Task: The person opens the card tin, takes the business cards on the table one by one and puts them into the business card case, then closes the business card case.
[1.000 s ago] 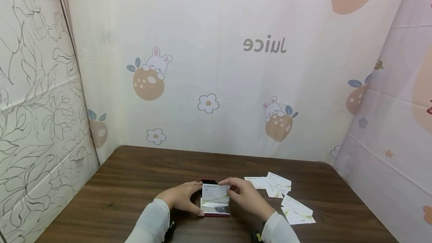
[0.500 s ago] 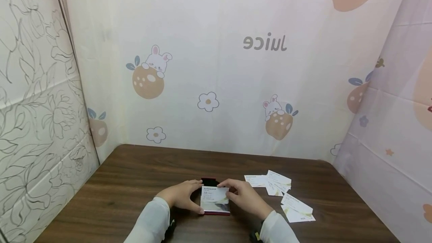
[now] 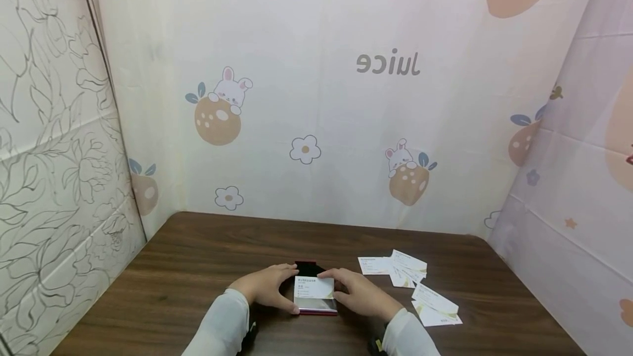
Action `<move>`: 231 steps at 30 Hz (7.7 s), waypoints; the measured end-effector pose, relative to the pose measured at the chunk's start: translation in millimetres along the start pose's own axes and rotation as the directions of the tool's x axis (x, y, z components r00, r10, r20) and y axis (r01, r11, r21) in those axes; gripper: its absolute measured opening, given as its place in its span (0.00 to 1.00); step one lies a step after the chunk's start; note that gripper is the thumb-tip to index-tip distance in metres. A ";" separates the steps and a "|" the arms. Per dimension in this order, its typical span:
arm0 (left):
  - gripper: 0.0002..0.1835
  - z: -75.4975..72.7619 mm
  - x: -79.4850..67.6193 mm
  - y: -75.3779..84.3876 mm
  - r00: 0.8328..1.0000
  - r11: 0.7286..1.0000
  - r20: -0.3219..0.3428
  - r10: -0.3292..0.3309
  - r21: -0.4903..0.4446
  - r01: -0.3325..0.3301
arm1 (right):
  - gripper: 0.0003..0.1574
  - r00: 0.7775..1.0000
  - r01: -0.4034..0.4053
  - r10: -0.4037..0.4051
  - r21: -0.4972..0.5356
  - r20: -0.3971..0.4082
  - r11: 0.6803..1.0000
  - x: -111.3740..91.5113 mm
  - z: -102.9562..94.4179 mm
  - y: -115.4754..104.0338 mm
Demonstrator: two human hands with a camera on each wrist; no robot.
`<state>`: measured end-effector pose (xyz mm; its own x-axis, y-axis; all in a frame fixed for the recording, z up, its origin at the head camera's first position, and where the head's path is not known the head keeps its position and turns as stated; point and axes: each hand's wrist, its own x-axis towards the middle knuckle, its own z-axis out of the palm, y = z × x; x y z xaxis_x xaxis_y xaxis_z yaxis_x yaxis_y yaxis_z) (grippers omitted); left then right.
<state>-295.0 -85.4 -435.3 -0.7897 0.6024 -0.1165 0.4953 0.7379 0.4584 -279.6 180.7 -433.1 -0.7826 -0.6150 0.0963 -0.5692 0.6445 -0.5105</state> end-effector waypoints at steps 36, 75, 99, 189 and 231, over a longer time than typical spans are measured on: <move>0.49 0.9 -0.1 -4.0 0.999 0.999 0.022 0.027 -0.036 -0.026 | 0.19 0.996 0.069 -0.067 -0.046 0.058 0.997 -2.5 2.0 -1.8; 0.49 -0.4 -1.0 -2.6 0.999 0.999 0.009 0.047 -0.017 -0.047 | 0.29 0.874 -0.451 0.429 -0.055 -0.226 0.891 -98.1 -104.6 72.9; 0.49 -0.2 -0.5 -3.2 0.999 0.999 0.015 0.036 -0.026 -0.035 | 0.35 0.774 -0.633 0.626 -0.100 -0.094 0.768 -125.1 -101.8 104.6; 0.49 -0.7 -4.0 0.7 1.000 0.999 0.005 0.030 -0.029 -0.030 | 0.18 0.958 -0.239 0.244 0.048 -0.148 0.970 -95.5 -100.6 75.2; 0.49 -1.0 -0.4 -0.9 1.000 1.000 0.012 0.015 -0.021 -0.014 | 0.22 0.966 0.020 0.001 0.078 -0.257 0.997 10.5 -1.8 5.0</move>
<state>-295.6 -86.6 -434.8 -0.7780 0.6166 -0.1202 0.4988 0.7226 0.4785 -291.2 178.2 -433.1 -0.8216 -0.4770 0.3120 -0.5632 0.5950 -0.5734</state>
